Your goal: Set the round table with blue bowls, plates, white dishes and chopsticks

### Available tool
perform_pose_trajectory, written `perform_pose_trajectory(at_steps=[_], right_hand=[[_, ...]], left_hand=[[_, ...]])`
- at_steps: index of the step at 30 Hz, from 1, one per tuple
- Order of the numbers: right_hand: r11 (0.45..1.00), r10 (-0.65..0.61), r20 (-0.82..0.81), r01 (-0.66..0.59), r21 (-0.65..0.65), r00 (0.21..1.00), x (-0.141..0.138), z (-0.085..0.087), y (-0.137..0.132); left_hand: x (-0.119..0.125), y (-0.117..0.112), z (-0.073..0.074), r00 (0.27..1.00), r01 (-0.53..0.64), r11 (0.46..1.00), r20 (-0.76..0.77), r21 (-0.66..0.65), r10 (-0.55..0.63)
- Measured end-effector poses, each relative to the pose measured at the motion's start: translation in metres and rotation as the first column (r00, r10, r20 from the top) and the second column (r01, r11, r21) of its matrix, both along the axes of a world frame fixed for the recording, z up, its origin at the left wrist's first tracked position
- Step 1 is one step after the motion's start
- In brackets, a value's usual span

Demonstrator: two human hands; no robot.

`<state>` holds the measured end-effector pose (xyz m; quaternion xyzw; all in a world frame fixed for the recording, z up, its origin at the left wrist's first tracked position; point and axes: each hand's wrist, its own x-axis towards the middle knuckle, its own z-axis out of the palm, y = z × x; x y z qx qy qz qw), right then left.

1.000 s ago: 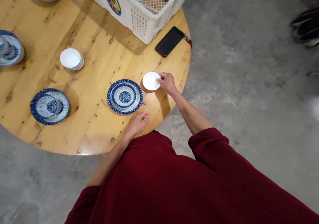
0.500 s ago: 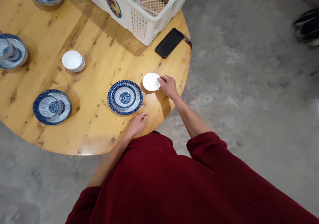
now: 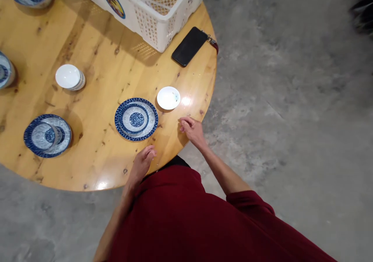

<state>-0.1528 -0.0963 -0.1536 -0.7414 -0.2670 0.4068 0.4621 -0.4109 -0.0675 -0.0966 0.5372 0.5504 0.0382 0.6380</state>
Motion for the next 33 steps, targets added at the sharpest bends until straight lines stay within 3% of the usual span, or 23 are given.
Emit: perform_pose_trajectory(at_steps=[6,11,14,18,26,29,33], right_hand=[[1.0,-0.005,-0.011,0.005,-0.015,1.0,-0.015,0.003,-0.016],[0.997,-0.081,0.003,0.081,-0.014,0.997,-0.042,0.011,-0.033],[0.995,-0.097,-0.007,0.097,0.013,0.995,-0.077,0.019,-0.041],[0.991,-0.093,-0.032,0.095,0.091,0.995,-0.147,0.028,-0.049],[0.994,0.089,-0.166,-0.076,0.082,0.982,-0.302,0.019,-0.069],[0.993,0.116,-0.182,-0.109,0.046,0.976,-0.336,0.017,-0.08],[0.99,0.138,-0.132,-0.134,0.041,0.982,-0.352,0.025,-0.088]], left_hand=[[0.003,-0.014,-0.006,0.999,0.045,0.999,0.013,0.024,-0.046],[-0.027,-0.009,-0.001,0.996,0.012,0.999,0.083,0.032,-0.014],[-0.063,-0.009,0.008,0.994,-0.047,0.998,0.103,0.042,0.042],[-0.129,-0.016,0.018,0.986,-0.137,0.987,0.107,0.081,0.128],[-0.264,-0.039,0.012,0.954,-0.282,0.953,0.137,0.114,0.266],[-0.294,-0.048,0.01,0.95,-0.291,0.95,0.148,0.111,0.273],[-0.312,-0.053,0.007,0.947,-0.289,0.953,0.178,0.095,0.269]])
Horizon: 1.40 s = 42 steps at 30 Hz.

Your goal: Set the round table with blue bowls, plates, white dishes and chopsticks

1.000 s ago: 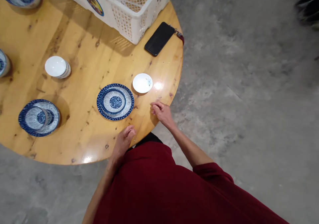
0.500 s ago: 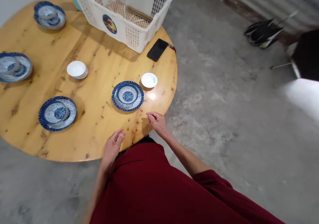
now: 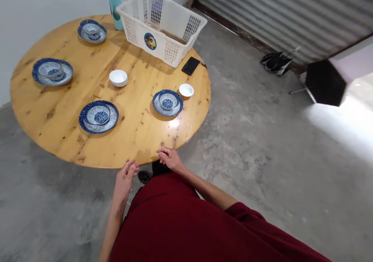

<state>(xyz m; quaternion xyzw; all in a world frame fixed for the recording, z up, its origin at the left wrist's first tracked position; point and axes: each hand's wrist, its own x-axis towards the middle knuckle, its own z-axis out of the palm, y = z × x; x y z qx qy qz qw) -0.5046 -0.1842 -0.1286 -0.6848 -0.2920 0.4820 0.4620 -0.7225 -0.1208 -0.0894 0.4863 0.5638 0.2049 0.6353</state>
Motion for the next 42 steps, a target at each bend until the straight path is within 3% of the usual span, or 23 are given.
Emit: perform_pose_trajectory(at_steps=[5,9,17,23,28,35,42], right_hand=[[0.997,0.051,0.114,-0.058,0.057,0.992,0.005,0.015,0.017],[0.99,0.083,0.144,-0.099,0.104,0.986,0.013,0.026,0.061],[0.992,-0.013,0.101,0.0,0.128,0.995,0.03,0.032,0.215],[0.998,-0.06,0.242,0.05,0.046,0.968,0.051,0.02,0.324],[0.996,-0.018,0.439,0.057,-0.075,0.898,0.073,0.003,0.393],[0.989,0.104,0.595,-0.019,-0.148,0.797,0.086,-0.012,0.452],[0.986,0.111,0.718,0.011,-0.164,0.687,0.085,-0.028,0.471]], left_hand=[[-0.007,0.004,-0.006,0.999,0.0,1.0,0.035,0.011,-0.001],[-0.014,0.014,-0.012,0.999,-0.025,0.999,0.028,-0.022,0.026],[-0.023,0.046,-0.02,0.996,-0.079,0.997,0.027,-0.007,0.079],[-0.023,0.076,-0.027,0.998,-0.056,0.998,-0.016,-0.008,0.055],[-0.016,0.094,-0.035,0.998,-0.006,1.0,-0.057,-0.019,0.005],[0.004,0.105,-0.034,0.993,0.077,0.995,-0.085,-0.06,-0.082],[0.017,0.12,-0.031,0.985,0.134,0.99,-0.104,-0.041,-0.138]])
